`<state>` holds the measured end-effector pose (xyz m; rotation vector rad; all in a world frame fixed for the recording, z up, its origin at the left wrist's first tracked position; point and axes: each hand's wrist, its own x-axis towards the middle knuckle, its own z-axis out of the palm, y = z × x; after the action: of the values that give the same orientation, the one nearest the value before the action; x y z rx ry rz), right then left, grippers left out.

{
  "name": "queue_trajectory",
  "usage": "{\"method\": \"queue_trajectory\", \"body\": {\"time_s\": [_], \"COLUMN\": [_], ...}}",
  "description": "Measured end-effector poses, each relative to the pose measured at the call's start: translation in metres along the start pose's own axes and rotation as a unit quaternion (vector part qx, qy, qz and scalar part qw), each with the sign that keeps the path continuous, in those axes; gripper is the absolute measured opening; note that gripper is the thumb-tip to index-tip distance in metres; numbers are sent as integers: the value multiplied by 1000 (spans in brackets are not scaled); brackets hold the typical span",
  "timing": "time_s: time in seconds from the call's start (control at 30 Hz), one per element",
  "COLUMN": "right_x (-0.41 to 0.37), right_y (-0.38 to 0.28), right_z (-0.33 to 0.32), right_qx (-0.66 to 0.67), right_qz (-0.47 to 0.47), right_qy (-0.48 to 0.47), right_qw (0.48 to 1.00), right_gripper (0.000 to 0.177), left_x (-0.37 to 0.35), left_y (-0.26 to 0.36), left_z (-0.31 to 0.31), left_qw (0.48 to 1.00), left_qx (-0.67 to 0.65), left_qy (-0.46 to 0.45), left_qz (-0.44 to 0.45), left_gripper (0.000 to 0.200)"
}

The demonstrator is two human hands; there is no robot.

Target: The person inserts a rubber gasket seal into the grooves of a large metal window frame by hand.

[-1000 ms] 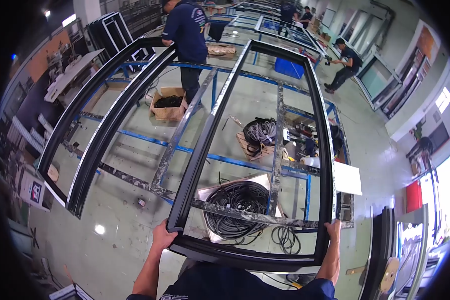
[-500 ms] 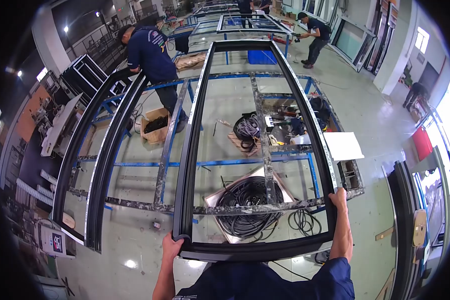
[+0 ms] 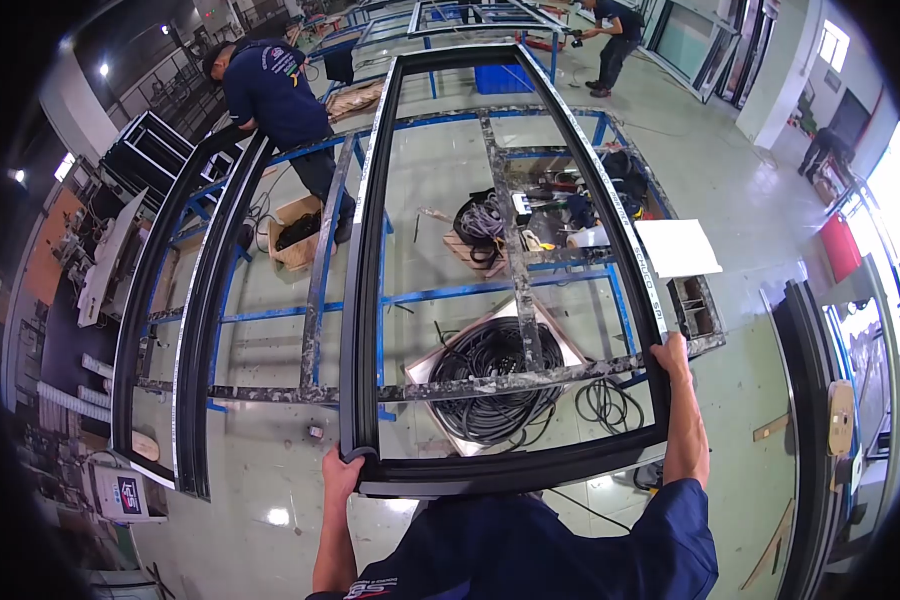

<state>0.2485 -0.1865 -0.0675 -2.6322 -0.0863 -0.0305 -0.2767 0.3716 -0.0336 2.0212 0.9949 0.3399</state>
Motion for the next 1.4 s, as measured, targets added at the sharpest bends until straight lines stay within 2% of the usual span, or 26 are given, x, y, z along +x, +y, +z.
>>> {"method": "queue_trajectory", "body": {"time_s": [0.2,0.27,0.3,0.4,0.53,0.6,0.7,0.73,0.77,0.8,0.87,0.93,0.97,1.0,1.03,1.07,1.1,1.13,1.17,1.2,1.23,1.27,1.3,1.33,1.37,1.4], "right_x": [-3,-8,-3,7,16,23,20,22,16,2,-40,-74,-104,-138,-169,-197,-221,-240,-262,-284,-306,-312,-327,-338,-349,-339], "right_y": [0,-17,-3,13,21,29,18,17,9,-11,-82,-135,-175,-221,-264,-289,-303,-331,-351,-360,-351,-384,-357,-361,-363,-382], "right_z": [4,-8,5,14,14,16,8,7,6,4,2,29,44,57,65,94,129,147,166,204,263,236,310,308,327,310], "right_qx": [0,-3,-16,-68,-106,-101,-101,-122,-166,-210,-263,-147,-81,-12,85,142,168,119,96,77,126,-31,37,25,41,-17], "right_qz": [14,37,1,-16,-23,-35,-52,-17,-33,-48,-119,-283,-208,-121,-203,-190,-239,-305,-315,-323,-329,-352,-425,-434,-308,-335], "right_qy": [9,-24,13,18,-25,-51,-61,-88,-52,-17,109,118,-49,-210,-341,-462,-535,-587,-603,-613,-673,-658,-647,-526,-550,-625], "right_qw": [1000,999,1000,997,994,993,992,988,984,976,951,941,974,970,914,854,793,741,726,717,650,665,633,731,775,705], "right_gripper": [42,43,43,45,48,48,49,62,66,70,77,74,73,72,69,65,67,67,66,55,40,32,30,26,26,28], "left_x": [1,1,2,2,6,7,5,4,2,5,15,32,42,52,62,71,80,86,95,108,109,113,122,122,125,126], "left_y": [2,0,2,27,7,9,36,57,62,49,77,90,93,98,102,105,104,100,95,93,94,95,85,98,89,81], "left_z": [-3,-3,-3,-4,-5,-10,-29,-38,-43,-54,-67,-69,-67,-63,-56,-48,-43,-37,-31,-25,-20,-15,-12,-17,-16,-20], "left_qw": [1000,999,998,997,997,997,968,947,919,914,903,896,888,868,845,819,810,790,767,742,728,713,697,698,712,724], "left_qx": [-6,-29,-38,-27,-13,44,221,290,358,369,371,349,336,350,358,363,324,330,339,352,390,432,427,445,426,381], "left_qy": [-15,-19,-29,-31,-44,-60,-115,-137,-163,-165,-215,-270,-298,-314,-325,-331,-353,-374,-389,-398,-400,-379,-368,-373,-386,-380], "left_qz": [-22,-31,-36,-68,-55,-19,4,-3,-12,29,3,60,92,159,228,296,339,358,380,408,398,401,444,419,403,432], "left_gripper": [49,48,48,47,45,55,69,73,77,80,61,44,36,30,26,22,19,19,19,18,16,13,13,16,20,24]}}
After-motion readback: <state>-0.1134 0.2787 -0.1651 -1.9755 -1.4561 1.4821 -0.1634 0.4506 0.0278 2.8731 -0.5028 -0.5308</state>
